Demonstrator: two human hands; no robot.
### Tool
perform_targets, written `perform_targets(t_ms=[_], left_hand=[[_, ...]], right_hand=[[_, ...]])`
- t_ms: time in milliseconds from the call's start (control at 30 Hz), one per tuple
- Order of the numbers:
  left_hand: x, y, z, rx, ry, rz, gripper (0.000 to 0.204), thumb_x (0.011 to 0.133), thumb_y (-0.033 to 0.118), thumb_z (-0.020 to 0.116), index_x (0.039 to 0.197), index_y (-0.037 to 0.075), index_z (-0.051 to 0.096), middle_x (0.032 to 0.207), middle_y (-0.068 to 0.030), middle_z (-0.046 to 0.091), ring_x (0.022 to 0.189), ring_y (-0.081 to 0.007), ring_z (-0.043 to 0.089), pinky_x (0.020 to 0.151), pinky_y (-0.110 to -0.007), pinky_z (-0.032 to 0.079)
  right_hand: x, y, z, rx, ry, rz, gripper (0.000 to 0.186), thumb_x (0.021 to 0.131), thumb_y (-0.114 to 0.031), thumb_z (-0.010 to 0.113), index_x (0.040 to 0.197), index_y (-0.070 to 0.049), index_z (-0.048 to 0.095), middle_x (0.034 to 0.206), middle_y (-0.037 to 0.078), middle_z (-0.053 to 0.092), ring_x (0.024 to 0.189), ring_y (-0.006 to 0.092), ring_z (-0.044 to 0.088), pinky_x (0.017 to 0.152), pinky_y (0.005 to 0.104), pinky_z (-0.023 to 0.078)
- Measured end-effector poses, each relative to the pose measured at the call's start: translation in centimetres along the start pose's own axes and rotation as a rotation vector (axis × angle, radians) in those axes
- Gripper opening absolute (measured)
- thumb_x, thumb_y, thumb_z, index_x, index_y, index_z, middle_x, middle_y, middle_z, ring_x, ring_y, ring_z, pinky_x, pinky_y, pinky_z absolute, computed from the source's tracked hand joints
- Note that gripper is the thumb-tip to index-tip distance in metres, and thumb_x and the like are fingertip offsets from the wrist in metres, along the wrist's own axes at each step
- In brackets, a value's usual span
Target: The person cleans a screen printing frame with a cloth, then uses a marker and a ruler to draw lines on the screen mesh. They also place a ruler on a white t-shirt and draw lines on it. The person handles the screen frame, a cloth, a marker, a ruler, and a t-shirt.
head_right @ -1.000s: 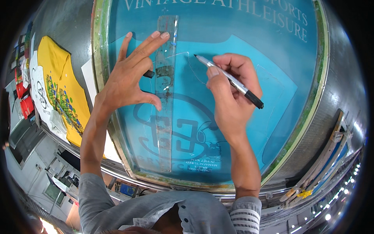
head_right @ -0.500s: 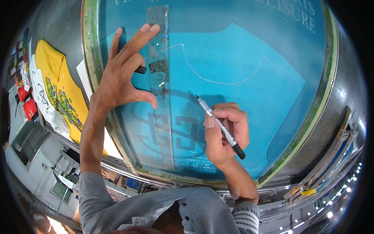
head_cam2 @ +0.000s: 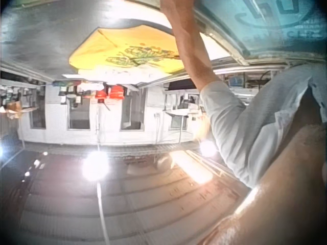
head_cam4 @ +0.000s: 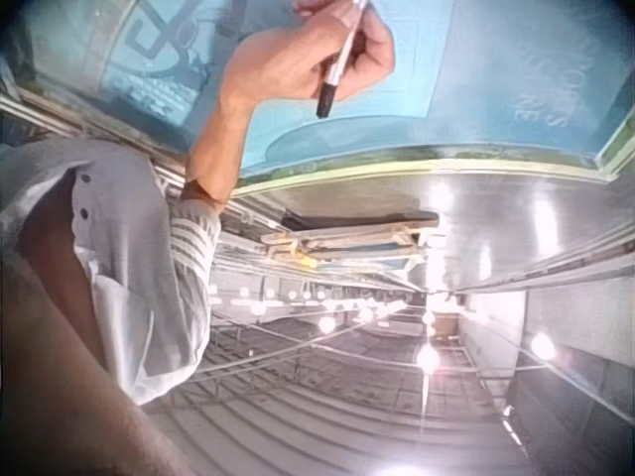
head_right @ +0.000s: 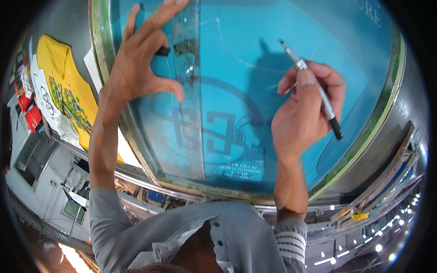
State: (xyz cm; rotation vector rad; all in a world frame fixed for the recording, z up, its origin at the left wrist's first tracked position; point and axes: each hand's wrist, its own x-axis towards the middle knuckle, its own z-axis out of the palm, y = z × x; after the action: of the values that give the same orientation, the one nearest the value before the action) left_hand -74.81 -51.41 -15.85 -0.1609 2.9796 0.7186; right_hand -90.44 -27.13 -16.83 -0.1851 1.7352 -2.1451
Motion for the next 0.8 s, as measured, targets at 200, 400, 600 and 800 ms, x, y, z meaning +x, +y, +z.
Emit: perform_targets(t_ms=[200,400,600,800], left_hand=[[0.3,0.3,-0.8,-0.192,-0.049,-0.12,0.047,0.099,0.011,0.051,0.146,0.016,0.05,0.165,-0.0076,0.035,0.157,-0.028,0.022,0.124,-0.061,-0.005],[0.4,-0.3,-0.3,-0.145,-0.068,-0.104,0.04,0.103,0.007,0.039,0.14,0.01,0.054,0.165,-0.0097,0.035,0.156,-0.0291,0.023,0.125,-0.059,-0.006],[0.6,0.1,-0.6,-0.03,-0.097,-0.096,0.016,0.094,0.003,0.051,0.108,0.005,0.06,0.166,-0.0127,0.033,0.156,-0.0335,0.022,0.123,-0.063,-0.003],[1.2,1.1,-1.1,-0.03,-0.099,-0.065,0.027,0.074,0.003,0.073,0.091,0.005,0.053,0.166,-0.0159,0.032,0.156,-0.0363,0.021,0.121,-0.068,-0.001]], right_hand=[[-0.2,0.5,-0.4,-0.009,-0.006,-0.064,0.014,0.095,-0.001,0.057,0.108,0.006,0.056,0.083,0.017,0.065,0.067,0.018,0.059,0.057,0.028,0.046],[-0.1,0.5,-0.5,-0.013,-0.049,-0.063,0.016,0.095,-0.001,0.058,0.109,0.007,0.056,0.083,0.018,0.066,0.065,0.019,0.059,0.058,0.0277,0.046],[-0.7,0.9,-0.3,-0.126,-0.065,-0.142,0.023,0.097,-0.006,0.057,0.116,0.007,0.055,0.089,0.019,0.066,0.067,0.0196,0.059,0.06,0.0291,0.047],[-11.4,-2.4,-0.5,-0.532,-0.582,0.222,0.039,0.095,-0.012,0.067,0.133,-0.011,0.059,0.118,0.016,0.071,0.109,0.0276,0.068,0.097,0.045,0.049]])
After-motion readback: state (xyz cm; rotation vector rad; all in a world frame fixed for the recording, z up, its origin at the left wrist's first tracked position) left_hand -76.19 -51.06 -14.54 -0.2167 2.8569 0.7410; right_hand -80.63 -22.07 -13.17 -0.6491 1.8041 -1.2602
